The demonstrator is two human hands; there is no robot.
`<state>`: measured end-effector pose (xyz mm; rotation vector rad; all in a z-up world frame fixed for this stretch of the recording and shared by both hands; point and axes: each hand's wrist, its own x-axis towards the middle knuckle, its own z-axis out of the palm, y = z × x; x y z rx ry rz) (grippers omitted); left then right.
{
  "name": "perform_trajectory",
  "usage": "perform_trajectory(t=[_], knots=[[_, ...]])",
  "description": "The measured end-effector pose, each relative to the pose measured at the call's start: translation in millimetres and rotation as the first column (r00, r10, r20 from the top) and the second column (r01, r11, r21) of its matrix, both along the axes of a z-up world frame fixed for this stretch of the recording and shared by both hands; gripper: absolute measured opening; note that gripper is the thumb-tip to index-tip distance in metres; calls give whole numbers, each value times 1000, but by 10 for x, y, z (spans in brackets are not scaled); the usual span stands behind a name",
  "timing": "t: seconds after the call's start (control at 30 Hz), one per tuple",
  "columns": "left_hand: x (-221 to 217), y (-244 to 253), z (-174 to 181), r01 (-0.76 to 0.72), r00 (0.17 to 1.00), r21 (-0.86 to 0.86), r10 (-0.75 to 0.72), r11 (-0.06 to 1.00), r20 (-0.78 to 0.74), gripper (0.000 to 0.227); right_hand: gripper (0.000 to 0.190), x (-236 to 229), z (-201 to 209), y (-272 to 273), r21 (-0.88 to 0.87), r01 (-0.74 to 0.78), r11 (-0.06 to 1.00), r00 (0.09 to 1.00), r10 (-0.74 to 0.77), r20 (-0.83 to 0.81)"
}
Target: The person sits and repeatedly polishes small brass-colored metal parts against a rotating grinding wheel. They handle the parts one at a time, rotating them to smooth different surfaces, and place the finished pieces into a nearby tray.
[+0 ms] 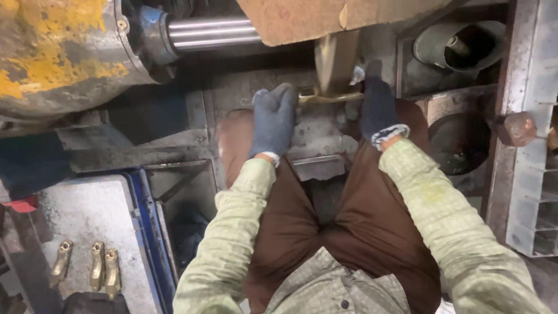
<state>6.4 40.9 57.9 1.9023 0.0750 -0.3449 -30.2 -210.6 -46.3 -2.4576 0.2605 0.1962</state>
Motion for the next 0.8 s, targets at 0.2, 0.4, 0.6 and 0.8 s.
perform_trajectory(t=[0.2, 0.4, 0.6, 0.8], knots=[[2, 126, -28, -84, 993, -60, 88, 995, 77, 25, 28, 56, 178, 131, -248, -284, 926, 822, 368, 434], [104, -1, -54, -255, 933, -284, 159, 924, -322, 36, 26, 62, 206, 122, 555, 248, 794, 948, -80, -308], [108, -21, -77, -255, 938, -174, 200, 951, -284, 35, 58, 147, 354, 40, -121, -379, 917, 896, 397, 200], [116, 125, -55, -358, 870, -251, 224, 899, -439, 28, 14, 181, 297, 149, -46, -464, 885, 885, 465, 18]])
